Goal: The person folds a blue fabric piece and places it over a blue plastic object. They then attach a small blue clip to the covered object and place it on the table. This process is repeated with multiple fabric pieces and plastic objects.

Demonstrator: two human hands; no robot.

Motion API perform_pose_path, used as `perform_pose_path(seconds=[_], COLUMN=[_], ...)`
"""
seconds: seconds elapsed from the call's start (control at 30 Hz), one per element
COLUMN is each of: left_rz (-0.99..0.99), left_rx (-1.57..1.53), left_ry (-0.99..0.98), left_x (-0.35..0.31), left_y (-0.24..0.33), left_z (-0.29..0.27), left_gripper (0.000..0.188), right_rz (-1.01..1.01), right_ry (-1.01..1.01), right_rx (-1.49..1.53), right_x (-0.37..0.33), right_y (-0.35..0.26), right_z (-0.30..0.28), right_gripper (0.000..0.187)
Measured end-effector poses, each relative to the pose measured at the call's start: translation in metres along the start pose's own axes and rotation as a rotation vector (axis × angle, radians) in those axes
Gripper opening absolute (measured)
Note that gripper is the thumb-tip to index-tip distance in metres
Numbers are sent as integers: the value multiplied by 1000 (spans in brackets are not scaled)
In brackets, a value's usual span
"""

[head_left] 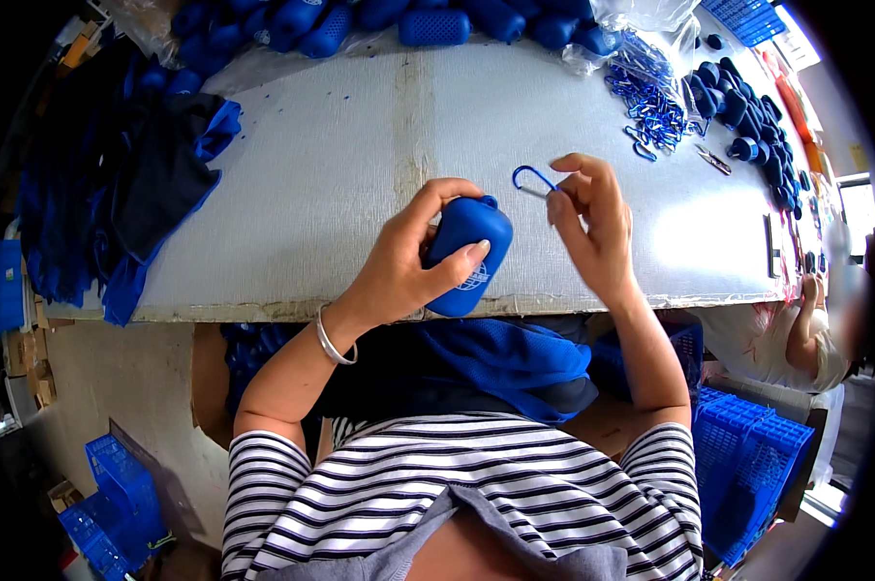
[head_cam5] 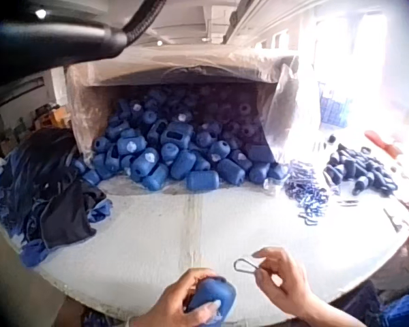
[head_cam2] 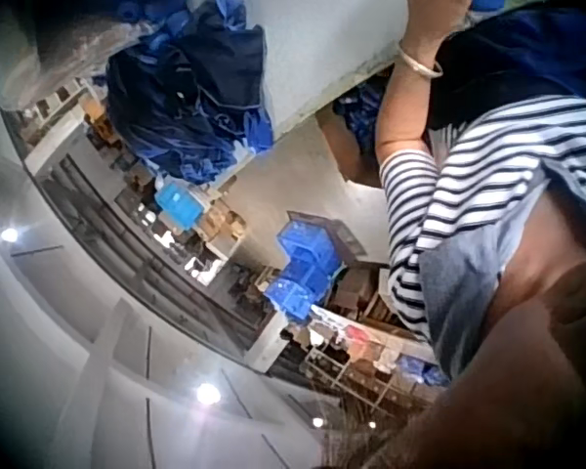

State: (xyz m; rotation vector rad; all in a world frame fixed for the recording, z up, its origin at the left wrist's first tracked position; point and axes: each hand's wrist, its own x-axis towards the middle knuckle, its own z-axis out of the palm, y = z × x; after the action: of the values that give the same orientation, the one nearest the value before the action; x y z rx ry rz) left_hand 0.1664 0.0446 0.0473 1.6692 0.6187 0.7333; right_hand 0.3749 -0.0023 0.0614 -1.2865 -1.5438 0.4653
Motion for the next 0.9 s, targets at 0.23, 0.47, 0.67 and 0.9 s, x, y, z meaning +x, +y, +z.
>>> perform_pose_path(seconds=[0.23,0.47,0.67,0.9], left_rz=[-232,-248,-50,90], left_rx=[-654,-1055,-53,662], left_ry=[-98,-352,-216,-343], left_x=[-3,-2,-32,-89], left_y=[-8,-11,-5,-8], left_z=[11,22,3,-4], left_gripper=[51,68,59,32], right_rz=[-439,-193,29,242], right_ry=[-115,-130,131,497], right_rx=[-318,-129,248,-1087], right_x=[-13,-39,-48,6], right_y=[-6,6,74,176], right_z=[14,-12,-126,-311], right_gripper=[43,37,33,34])
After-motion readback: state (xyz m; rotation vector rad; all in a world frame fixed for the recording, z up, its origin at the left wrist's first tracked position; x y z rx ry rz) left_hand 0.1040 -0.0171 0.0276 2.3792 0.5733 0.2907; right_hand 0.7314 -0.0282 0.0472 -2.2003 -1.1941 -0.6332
